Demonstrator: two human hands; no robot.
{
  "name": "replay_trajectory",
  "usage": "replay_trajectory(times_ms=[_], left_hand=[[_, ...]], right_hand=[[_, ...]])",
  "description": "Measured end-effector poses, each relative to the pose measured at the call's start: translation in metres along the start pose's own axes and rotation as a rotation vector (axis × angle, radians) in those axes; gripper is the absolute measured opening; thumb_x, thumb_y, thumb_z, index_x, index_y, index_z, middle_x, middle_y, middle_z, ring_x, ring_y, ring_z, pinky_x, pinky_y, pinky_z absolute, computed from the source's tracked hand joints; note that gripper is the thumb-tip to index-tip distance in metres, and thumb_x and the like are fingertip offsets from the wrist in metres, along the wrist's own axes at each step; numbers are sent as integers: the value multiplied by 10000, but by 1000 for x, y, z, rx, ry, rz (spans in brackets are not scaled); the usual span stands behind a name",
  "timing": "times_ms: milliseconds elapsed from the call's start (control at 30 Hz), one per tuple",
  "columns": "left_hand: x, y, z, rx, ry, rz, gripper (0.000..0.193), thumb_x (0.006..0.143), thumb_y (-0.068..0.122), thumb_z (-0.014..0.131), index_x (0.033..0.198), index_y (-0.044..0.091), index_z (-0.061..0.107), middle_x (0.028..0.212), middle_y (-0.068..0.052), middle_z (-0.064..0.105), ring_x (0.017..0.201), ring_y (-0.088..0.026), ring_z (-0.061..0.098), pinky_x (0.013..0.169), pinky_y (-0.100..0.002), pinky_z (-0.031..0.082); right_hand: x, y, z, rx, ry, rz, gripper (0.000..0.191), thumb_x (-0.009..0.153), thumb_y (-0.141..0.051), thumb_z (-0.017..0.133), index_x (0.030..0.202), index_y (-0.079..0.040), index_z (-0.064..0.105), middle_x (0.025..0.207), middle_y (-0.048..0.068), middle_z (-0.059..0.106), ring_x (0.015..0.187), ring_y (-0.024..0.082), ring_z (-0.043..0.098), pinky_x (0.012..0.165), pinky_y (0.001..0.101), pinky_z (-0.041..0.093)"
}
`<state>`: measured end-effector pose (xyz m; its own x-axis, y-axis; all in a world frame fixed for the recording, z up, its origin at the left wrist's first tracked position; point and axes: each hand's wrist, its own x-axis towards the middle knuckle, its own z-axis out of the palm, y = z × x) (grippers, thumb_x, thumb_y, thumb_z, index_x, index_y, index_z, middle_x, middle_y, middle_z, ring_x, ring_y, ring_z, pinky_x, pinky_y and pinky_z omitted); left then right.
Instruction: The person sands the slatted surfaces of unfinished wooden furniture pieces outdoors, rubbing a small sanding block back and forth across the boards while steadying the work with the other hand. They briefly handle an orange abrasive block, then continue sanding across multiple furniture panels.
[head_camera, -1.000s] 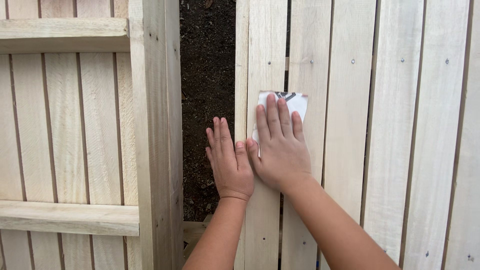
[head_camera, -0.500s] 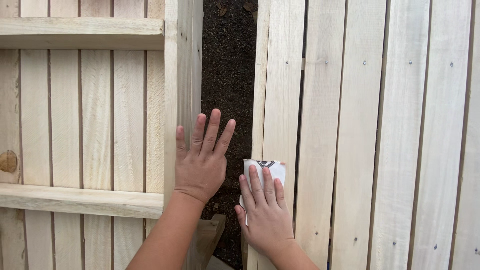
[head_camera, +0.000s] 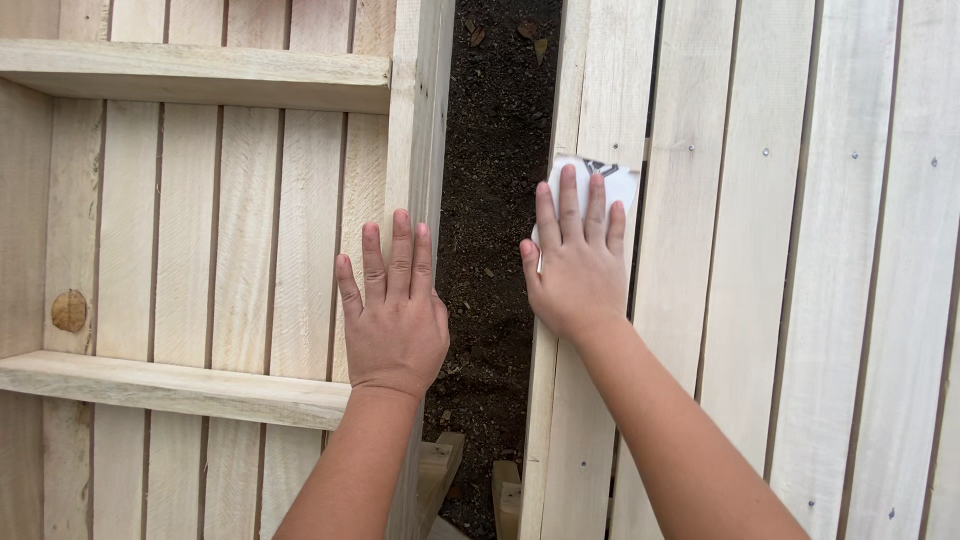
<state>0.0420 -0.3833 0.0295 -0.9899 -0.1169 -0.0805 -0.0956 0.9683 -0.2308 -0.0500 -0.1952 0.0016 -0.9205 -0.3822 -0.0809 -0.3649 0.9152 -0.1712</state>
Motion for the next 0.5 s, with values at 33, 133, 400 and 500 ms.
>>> replay_trajectory(times_ms=[33, 133, 400, 500], left_hand=[[-1, 0, 0, 5, -1, -1, 759, 996, 339, 462, 1674, 150, 177, 1731, -71, -43, 1571, -292, -93, 1259, -530, -37], [-2, -1, -3, 52, -1, 7, 757, 1005, 337, 462, 1679, 138, 181, 1738, -77, -26, 1576, -303, -81, 1262, -536, -25], [1, -1, -6, 47, -16, 1, 768, 989, 342, 464, 1668, 133, 174, 1732, -64, -13, 1570, -302, -71, 1259, -540, -15], [2, -1, -2, 56, 5, 2, 771, 987, 340, 460, 1670, 141, 163, 1731, -57, -28, 1570, -299, -82, 1259, -536, -23]], right_hand=[[-31, -9, 2, -17, 10, -65, 655, 1055, -438, 212, 1613, -95, 195, 1698, 143, 34, 1548, 347, -51, 1226, 525, -8], [-133, -29, 8, 43, -46, -157, 635, 1023, -403, 229, 1563, -72, 266, 1680, 126, 124, 1548, 356, 41, 1223, 538, 34], [-46, -7, 9, -38, -29, -106, 638, 1008, -430, 255, 1568, -128, 302, 1685, 95, 108, 1539, 354, 42, 1217, 535, 34], [38, 6, 1, -13, -59, -13, 653, 1015, -421, 255, 1604, -140, 263, 1704, 65, 34, 1551, 315, -34, 1236, 515, 4]])
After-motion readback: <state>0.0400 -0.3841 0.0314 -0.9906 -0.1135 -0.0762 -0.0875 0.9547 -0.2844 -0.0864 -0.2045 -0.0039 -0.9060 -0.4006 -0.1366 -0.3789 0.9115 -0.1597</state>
